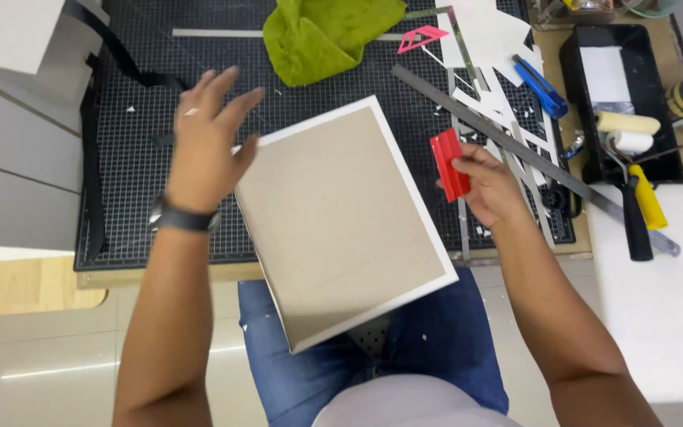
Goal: Applying and smoothing a white adhesive layer onto a board using a squeegee, scissors, and a roller.
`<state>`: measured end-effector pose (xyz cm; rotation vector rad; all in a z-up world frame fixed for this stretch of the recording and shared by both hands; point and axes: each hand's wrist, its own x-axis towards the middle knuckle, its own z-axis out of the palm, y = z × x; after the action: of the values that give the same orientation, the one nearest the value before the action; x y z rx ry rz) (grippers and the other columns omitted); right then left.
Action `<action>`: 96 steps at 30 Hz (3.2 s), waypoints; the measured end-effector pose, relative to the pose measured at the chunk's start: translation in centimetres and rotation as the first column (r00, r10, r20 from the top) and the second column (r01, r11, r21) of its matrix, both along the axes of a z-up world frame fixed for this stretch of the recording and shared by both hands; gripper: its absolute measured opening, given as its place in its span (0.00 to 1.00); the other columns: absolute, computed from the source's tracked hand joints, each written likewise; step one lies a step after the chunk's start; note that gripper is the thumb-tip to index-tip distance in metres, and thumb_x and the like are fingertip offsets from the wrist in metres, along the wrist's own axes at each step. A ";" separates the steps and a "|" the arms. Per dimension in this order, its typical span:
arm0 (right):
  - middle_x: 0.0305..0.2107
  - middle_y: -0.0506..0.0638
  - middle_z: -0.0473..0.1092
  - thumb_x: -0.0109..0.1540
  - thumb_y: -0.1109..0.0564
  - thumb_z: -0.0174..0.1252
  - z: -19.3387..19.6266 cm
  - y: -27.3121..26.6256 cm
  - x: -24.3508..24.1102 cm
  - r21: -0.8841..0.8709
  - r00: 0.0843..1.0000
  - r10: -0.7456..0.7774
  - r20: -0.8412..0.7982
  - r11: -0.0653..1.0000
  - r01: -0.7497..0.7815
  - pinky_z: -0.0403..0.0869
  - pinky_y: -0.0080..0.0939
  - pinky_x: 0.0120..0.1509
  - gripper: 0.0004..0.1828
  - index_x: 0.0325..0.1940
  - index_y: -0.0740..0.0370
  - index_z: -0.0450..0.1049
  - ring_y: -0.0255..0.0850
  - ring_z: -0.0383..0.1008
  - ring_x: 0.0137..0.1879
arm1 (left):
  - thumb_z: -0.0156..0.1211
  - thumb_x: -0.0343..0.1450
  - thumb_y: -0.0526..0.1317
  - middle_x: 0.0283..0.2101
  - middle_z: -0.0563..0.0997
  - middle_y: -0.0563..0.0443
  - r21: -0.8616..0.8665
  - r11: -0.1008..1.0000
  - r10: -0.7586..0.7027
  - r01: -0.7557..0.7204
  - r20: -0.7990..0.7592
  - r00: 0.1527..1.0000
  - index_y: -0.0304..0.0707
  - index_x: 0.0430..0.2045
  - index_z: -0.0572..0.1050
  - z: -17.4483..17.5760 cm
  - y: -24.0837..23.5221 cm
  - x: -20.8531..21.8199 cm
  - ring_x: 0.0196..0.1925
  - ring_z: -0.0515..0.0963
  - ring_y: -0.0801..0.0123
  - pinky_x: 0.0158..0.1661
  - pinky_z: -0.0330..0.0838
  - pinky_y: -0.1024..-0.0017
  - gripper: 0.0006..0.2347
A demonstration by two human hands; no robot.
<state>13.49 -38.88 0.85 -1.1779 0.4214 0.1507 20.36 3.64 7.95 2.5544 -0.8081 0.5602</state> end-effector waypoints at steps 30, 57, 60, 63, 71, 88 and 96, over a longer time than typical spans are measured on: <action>0.45 0.48 0.80 0.63 0.66 0.62 -4.0 7.2 20.2 -0.212 0.974 0.166 0.153 0.968 -0.132 0.84 0.36 0.45 0.25 0.65 0.52 0.74 0.37 0.82 0.44 | 0.76 0.64 0.34 0.35 0.82 0.61 -0.806 0.519 -0.244 -0.285 -0.460 0.854 0.47 0.28 0.79 -15.5 -19.3 20.8 0.39 0.80 0.77 0.42 0.79 0.79 0.09; 0.33 0.51 0.83 0.61 0.54 0.67 1.6 6.9 -7.2 -0.774 0.770 0.579 0.269 0.605 -0.185 0.72 0.45 0.51 0.14 0.49 0.57 0.84 0.48 0.82 0.42 | 0.64 0.67 0.50 0.43 0.87 0.51 -0.216 0.975 -0.135 -0.047 -0.752 0.646 0.58 0.37 0.86 -11.1 -21.9 11.6 0.52 0.83 0.48 0.56 0.75 0.55 0.09; 0.35 0.55 0.83 0.61 0.54 0.67 1.5 6.8 -7.4 -0.684 0.796 0.554 0.245 0.681 -0.263 0.73 0.47 0.52 0.14 0.50 0.59 0.83 0.49 0.82 0.44 | 0.63 0.68 0.43 0.34 0.86 0.67 -0.218 0.926 0.101 -0.307 -0.640 0.761 0.64 0.33 0.86 -15.8 -21.4 18.1 0.42 0.87 0.66 0.49 0.79 0.68 0.07; 0.46 0.62 0.81 0.62 0.59 0.65 2.3 5.1 -6.0 -0.615 0.876 0.432 0.214 0.756 -0.223 0.73 0.53 0.61 0.20 0.58 0.64 0.78 0.55 0.79 0.56 | 0.62 0.72 0.40 0.34 0.84 0.59 -0.647 0.667 0.190 -0.368 -0.330 0.925 0.48 0.22 0.82 -8.8 -17.8 21.7 0.40 0.86 0.65 0.48 0.81 0.60 0.07; 0.34 0.51 0.75 0.64 0.55 0.64 -1.0 1.8 -3.2 -0.918 0.726 0.568 0.389 0.307 0.252 0.69 0.48 0.52 0.23 0.64 0.51 0.78 0.50 0.73 0.43 | 0.65 0.78 0.45 0.66 0.60 0.35 -0.091 0.982 0.143 -0.168 -0.230 0.963 0.47 0.68 0.62 -5.4 -13.5 11.1 0.63 0.76 0.35 0.55 0.78 0.40 0.24; 0.34 0.57 0.75 0.65 0.55 0.64 -0.7 3.2 0.6 -0.904 0.776 0.490 0.396 0.357 0.235 0.68 0.55 0.54 0.24 0.67 0.52 0.76 0.57 0.74 0.47 | 0.54 0.72 0.60 0.28 0.84 0.71 -0.050 0.926 0.231 -0.373 -0.708 0.668 0.66 0.29 0.84 -11.0 -18.1 11.0 0.39 0.86 0.71 0.45 0.79 0.64 0.13; 0.32 0.49 0.73 0.68 0.50 0.61 -3.5 3.1 4.3 -0.828 0.651 0.559 0.514 0.126 0.546 0.68 0.50 0.49 0.17 0.62 0.48 0.80 0.49 0.72 0.44 | 0.47 0.80 0.36 0.54 0.80 0.45 0.008 0.953 0.261 -0.301 -0.521 0.813 0.54 0.66 0.65 -9.5 -16.5 5.6 0.52 0.84 0.54 0.52 0.80 0.55 0.18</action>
<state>17.80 -35.73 -2.67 -2.5086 -0.4724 -0.8631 25.99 -12.83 -1.56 2.5788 -0.2114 -0.0373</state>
